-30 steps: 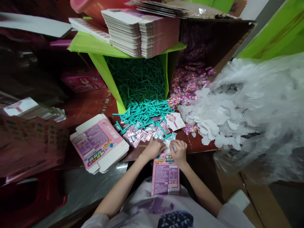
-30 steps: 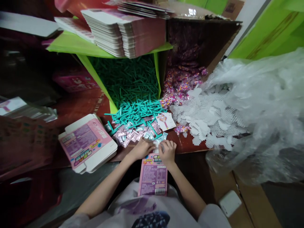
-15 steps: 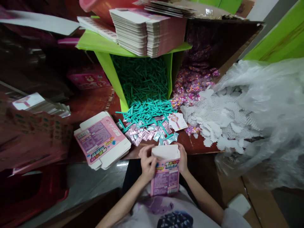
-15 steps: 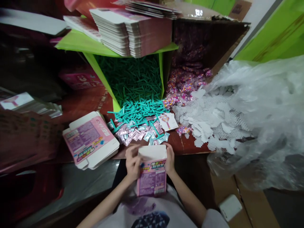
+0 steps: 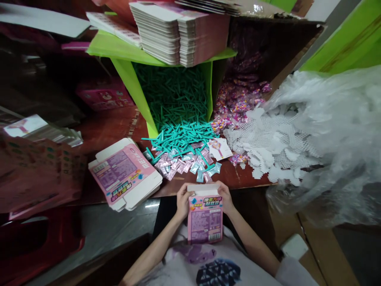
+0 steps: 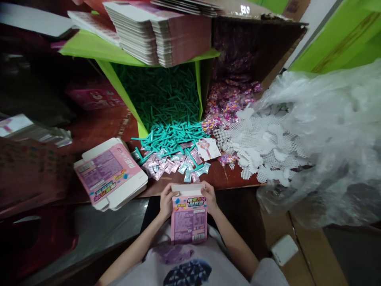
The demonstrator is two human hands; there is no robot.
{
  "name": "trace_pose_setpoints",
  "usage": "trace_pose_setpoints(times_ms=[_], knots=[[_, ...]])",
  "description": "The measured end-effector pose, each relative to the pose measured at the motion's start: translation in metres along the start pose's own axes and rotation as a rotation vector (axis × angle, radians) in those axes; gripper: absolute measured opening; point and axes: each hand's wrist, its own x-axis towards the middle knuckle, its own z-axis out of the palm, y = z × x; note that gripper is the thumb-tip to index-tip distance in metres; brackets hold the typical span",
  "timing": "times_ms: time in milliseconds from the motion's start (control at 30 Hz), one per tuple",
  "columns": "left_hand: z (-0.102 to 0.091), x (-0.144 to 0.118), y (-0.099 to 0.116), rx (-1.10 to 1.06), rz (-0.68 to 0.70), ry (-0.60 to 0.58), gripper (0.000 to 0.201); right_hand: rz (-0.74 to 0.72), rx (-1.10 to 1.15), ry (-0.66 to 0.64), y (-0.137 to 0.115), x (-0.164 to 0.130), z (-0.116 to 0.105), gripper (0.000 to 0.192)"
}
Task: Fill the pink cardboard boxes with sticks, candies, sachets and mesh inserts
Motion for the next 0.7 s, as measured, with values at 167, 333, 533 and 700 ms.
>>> trace_pose_setpoints(times_ms=[167,333,533,700], knots=[[0.005,-0.006,0.005,0.130,0.111,0.027,0.020,-0.140,-0.258,0.127,0.004,0.001,0.000,0.022],[0.008,-0.009,0.006,0.156,0.129,-0.027,0.017,-0.108,-0.172,0.094,0.010,0.001,-0.005,0.019],[0.001,-0.018,0.004,0.224,0.221,-0.148,0.015,-0.149,-0.183,0.093,0.013,-0.008,-0.010,0.026],[-0.001,-0.020,0.007,0.335,0.197,-0.193,0.018,-0.181,-0.430,0.003,0.010,-0.024,-0.026,0.009]])
